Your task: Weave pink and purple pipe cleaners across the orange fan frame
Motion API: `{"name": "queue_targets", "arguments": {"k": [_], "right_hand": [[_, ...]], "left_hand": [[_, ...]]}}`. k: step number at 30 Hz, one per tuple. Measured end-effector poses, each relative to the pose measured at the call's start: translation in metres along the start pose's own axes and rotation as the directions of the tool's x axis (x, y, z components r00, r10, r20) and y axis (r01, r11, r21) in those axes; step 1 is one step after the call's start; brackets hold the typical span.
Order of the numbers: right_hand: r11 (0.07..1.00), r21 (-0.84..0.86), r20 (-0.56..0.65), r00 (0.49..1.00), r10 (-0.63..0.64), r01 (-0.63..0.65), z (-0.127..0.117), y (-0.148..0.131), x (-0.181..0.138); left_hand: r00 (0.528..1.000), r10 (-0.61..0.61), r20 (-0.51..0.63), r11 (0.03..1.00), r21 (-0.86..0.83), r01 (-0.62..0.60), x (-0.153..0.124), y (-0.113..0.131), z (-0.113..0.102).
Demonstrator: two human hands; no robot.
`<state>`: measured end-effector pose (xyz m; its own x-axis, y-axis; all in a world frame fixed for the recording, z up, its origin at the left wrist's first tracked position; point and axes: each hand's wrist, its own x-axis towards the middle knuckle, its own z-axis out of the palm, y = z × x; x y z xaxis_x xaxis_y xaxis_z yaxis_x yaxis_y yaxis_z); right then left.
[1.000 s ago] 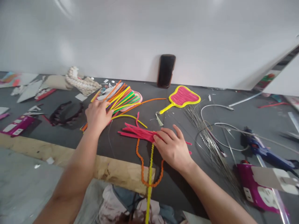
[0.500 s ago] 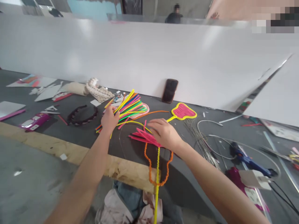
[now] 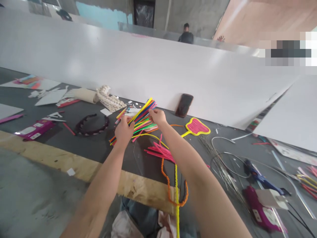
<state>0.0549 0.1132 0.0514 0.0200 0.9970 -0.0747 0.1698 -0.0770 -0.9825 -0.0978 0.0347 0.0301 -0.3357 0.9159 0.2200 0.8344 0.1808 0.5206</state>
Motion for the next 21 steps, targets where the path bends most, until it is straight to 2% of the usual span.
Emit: {"name": "queue_targets", "arguments": {"k": [7,12,16,21], "right_hand": [[0.990,0.125,-0.031,0.997,0.066,-0.062,0.008,-0.002,0.001],[0.986,0.158,-0.094,0.994,0.062,-0.046,-0.007,-0.011,0.004],[0.985,0.122,-0.003,0.992,0.122,-0.121,-0.020,-0.013,0.002],[0.974,0.129,0.072,0.981,0.180,-0.188,-0.012,-0.003,-0.005]], "left_hand": [[0.999,0.015,0.029,1.000,0.017,-0.016,-0.002,0.003,0.003],[0.999,0.023,0.048,0.999,0.037,-0.025,0.000,0.002,0.008],[0.999,0.001,0.048,1.000,0.027,-0.002,0.001,0.002,0.008],[0.999,-0.026,0.045,1.000,0.004,0.026,-0.001,0.003,0.005]]}}
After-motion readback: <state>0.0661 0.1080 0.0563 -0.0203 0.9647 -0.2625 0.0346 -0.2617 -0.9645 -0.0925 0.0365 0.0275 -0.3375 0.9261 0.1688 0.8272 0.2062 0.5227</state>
